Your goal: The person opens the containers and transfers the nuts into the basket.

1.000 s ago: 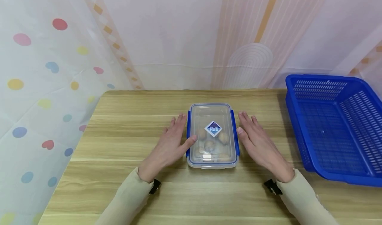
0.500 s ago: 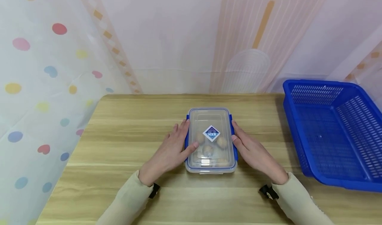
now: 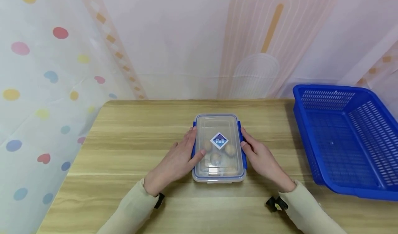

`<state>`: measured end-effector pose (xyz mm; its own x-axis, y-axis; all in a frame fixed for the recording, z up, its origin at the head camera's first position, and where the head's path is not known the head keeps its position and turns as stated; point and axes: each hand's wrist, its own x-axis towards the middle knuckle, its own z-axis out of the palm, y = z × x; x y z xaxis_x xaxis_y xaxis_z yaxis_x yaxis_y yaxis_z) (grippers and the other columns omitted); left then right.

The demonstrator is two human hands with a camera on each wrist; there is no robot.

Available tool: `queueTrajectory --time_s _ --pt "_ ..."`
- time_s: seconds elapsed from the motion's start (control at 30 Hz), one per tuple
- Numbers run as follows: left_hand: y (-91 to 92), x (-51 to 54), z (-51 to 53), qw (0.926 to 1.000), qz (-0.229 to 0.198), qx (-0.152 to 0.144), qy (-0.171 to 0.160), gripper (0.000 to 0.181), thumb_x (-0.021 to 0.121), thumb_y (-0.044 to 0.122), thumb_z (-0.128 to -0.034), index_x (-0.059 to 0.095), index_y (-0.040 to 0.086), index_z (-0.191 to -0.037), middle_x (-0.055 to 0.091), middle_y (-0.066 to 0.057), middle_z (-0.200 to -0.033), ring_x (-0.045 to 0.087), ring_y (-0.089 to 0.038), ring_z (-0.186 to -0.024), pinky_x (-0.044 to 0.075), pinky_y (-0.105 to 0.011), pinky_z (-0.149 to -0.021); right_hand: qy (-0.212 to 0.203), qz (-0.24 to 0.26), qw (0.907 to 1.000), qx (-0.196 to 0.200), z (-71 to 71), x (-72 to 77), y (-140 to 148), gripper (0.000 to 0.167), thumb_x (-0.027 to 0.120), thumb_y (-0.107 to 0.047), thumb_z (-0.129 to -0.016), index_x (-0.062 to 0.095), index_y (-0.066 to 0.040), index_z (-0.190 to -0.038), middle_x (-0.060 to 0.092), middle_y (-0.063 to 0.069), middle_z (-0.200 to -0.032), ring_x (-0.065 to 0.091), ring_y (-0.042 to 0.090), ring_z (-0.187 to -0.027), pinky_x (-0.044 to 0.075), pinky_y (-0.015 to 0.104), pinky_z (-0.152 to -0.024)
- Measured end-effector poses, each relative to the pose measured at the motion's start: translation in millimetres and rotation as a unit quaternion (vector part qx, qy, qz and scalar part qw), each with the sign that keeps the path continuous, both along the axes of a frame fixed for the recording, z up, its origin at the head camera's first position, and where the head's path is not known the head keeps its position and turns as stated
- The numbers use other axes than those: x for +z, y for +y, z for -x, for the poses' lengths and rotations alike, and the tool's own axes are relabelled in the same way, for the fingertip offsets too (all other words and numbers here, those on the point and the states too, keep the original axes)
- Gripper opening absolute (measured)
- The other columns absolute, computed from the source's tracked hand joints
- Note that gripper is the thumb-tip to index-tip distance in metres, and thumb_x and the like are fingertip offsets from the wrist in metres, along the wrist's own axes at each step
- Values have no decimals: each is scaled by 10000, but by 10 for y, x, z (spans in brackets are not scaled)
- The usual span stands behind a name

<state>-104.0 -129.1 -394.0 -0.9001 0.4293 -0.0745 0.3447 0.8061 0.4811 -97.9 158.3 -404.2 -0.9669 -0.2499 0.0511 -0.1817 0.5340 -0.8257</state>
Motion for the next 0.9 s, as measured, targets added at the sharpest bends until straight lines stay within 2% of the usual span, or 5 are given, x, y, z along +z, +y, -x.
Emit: queueTrajectory --time_s 0.27,0.37,0.5,0.6,0.9 --pt "5 -23 -23 10000 -56 -34 30 847 432 528 -1089 71 11 -1654 122 -195 -1709 207 -344 -1558 308 -684 -1154 136 361 9992 34 10 -39 6 495 480 -120 -1103 380 30 -1564 403 185 -1592 440 310 -1426 416 504 -1115" --pt "11 -27 -24 9998 -135 -64 90 843 453 508 -1087 85 2 -1652 130 -211 -1704 216 -351 -1555 313 -654 -1168 89 477 9988 24 21 -35 13 489 484 -100 -1098 388 40 -1557 418 200 -1581 495 303 -1385 468 433 -1072" --pt "10 -29 -23 9997 -194 -67 129 841 470 498 -1081 102 1 -1651 137 -219 -1701 220 -348 -1554 297 -606 -1196 -9 552 9985 -62 39 -14 13 485 502 -89 -1088 412 41 -1546 472 218 -1545 656 265 -1081 558 265 -814" --pt "4 -28 -24 9998 -181 -39 99 844 465 509 -1079 100 11 -1654 133 -210 -1704 212 -333 -1557 280 -569 -1215 -68 559 9983 -144 53 -6 4 482 520 -81 -1075 437 37 -1534 521 225 -1504 605 219 -869 496 221 -653" --pt "-1 -11 -16 9995 -257 -54 160 846 484 491 -1079 102 -4 -1649 147 -239 -1694 217 -357 -1552 273 -564 -1217 -114 493 9983 -302 93 0 -9 492 545 -62 -1049 458 33 -1524 590 244 -1430 629 227 -918 534 219 -707"
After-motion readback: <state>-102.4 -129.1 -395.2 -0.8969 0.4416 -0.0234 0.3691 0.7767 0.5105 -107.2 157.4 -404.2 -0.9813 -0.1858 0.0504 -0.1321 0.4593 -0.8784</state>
